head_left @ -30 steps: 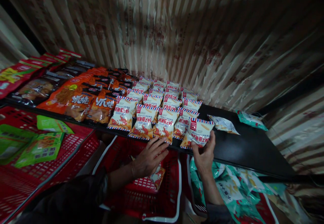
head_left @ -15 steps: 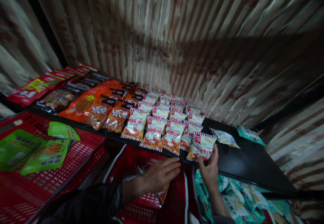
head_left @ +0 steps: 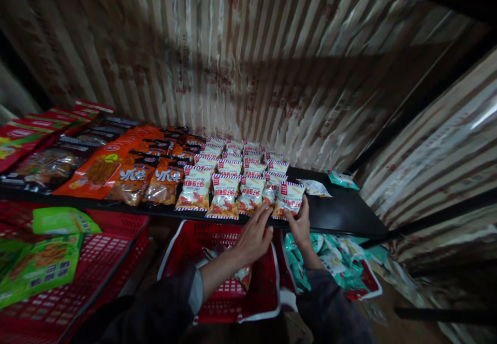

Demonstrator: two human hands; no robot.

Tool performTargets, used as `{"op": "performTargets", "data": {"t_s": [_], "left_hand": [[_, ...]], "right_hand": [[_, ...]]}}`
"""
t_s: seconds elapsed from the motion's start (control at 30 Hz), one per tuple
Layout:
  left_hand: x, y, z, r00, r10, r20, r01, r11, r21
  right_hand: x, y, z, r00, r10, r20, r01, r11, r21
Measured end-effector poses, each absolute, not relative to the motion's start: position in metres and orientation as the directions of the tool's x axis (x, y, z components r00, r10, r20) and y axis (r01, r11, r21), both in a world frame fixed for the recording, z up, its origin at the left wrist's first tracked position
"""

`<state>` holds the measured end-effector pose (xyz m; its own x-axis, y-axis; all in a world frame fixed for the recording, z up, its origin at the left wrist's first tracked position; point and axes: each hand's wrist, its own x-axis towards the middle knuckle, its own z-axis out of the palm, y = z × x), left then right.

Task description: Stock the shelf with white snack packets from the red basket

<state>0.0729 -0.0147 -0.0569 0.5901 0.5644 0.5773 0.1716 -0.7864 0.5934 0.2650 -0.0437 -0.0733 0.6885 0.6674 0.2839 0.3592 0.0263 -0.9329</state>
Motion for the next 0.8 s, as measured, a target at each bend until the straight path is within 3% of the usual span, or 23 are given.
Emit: {"op": "performTargets", "data": {"t_s": [0.2,0.5,0.67,0.8], "left_hand": [[0.14,-0.016,-0.076,0.505,0.728,0.464,0.308,-0.654,0.691],[0.145,-0.021,-0.099,0.369,0.767,0.525,0.318,-0.635,0.704],[0.149,-0.016,-0.082,0.293,0.83,0.475,0.267,-0.548,0.793],[0.155,-0.017,-0.068,0.223,0.898,0.379,0.155,-0.417,0.896]], "right_hand": [[0.267,-0.055,-0.078,0.644,0.71,0.284,0.339,0.067,-0.938],[0.27,-0.066,-0.082,0.439,0.835,0.332,0.368,0.169,-0.914],[0.268,-0.06,-0.077,0.486,0.817,0.309,0.195,0.243,-0.95],[0.267,-0.058,-0.075,0.554,0.802,0.224,0.085,0.213,-0.973]]}}
